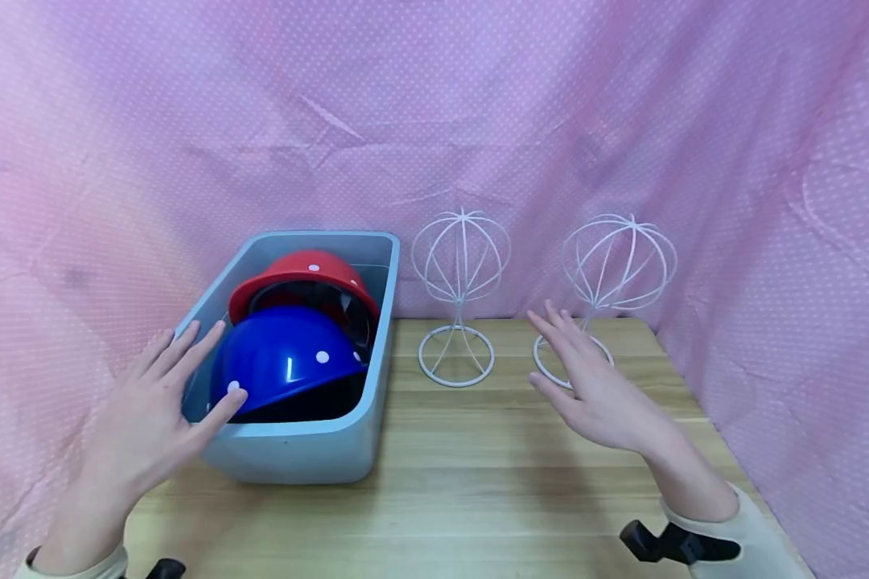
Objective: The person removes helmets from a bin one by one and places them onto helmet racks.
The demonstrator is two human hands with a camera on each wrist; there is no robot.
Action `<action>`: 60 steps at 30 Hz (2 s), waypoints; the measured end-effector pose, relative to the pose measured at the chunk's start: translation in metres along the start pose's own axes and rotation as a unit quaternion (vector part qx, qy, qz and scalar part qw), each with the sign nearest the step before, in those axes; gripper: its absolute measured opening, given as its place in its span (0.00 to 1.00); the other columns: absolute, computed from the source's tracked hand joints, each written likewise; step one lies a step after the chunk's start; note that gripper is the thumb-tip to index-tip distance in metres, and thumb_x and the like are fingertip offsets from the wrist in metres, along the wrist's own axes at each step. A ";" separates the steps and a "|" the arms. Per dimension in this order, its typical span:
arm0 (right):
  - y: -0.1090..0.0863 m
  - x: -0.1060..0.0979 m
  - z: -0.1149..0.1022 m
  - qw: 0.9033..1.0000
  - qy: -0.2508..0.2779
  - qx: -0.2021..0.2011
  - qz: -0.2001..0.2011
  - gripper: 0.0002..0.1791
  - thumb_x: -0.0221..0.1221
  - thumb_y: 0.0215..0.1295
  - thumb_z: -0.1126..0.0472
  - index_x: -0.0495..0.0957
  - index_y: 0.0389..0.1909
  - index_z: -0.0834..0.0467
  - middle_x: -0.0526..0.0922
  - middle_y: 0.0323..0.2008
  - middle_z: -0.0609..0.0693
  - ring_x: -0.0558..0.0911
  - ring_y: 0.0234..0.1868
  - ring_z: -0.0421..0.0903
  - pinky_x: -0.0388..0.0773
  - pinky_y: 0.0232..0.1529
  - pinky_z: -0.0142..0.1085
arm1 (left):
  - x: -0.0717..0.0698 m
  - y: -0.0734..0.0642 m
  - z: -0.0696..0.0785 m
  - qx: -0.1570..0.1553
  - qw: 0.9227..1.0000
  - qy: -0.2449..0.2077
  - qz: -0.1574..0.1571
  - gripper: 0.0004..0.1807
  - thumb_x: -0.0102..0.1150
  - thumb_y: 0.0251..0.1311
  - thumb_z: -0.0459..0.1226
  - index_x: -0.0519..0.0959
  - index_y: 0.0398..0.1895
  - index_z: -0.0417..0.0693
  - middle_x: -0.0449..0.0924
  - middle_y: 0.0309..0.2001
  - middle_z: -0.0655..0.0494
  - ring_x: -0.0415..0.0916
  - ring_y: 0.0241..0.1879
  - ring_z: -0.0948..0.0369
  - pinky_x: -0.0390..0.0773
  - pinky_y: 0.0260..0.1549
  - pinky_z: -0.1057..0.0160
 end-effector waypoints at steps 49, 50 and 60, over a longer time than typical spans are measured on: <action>0.255 0.169 -0.136 0.452 0.819 0.351 -0.032 0.37 0.45 0.86 0.56 0.45 0.82 0.74 0.55 0.82 0.70 0.61 0.84 0.60 0.60 0.81 0.44 | 0.040 -0.025 -0.083 -0.115 0.897 -0.357 0.233 0.27 0.59 0.63 0.25 0.80 0.67 0.36 0.84 0.47 0.81 0.81 0.43 0.78 0.75 0.45 0.84; 0.256 0.170 -0.135 0.447 0.822 0.353 -0.023 0.37 0.46 0.86 0.55 0.46 0.82 0.75 0.56 0.82 0.71 0.61 0.83 0.61 0.60 0.81 0.44 | 0.040 -0.025 -0.083 -0.113 0.897 -0.358 0.232 0.27 0.59 0.62 0.24 0.80 0.67 0.36 0.84 0.47 0.80 0.81 0.43 0.78 0.75 0.46 0.84; 0.267 0.174 -0.130 0.454 0.811 0.369 -0.013 0.39 0.46 0.86 0.49 0.48 0.83 0.68 0.64 0.78 0.71 0.67 0.80 0.62 0.64 0.79 0.47 | 0.043 -0.023 -0.086 -0.112 0.883 -0.392 0.234 0.29 0.56 0.59 0.22 0.80 0.68 0.35 0.86 0.47 0.72 0.83 0.43 0.75 0.77 0.44 0.81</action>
Point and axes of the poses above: each hand's wrist, its own y-axis towards the middle knuckle, its own x-axis out of the palm, z = x × y, the point moved 3 cm from there along y, towards the middle knuckle
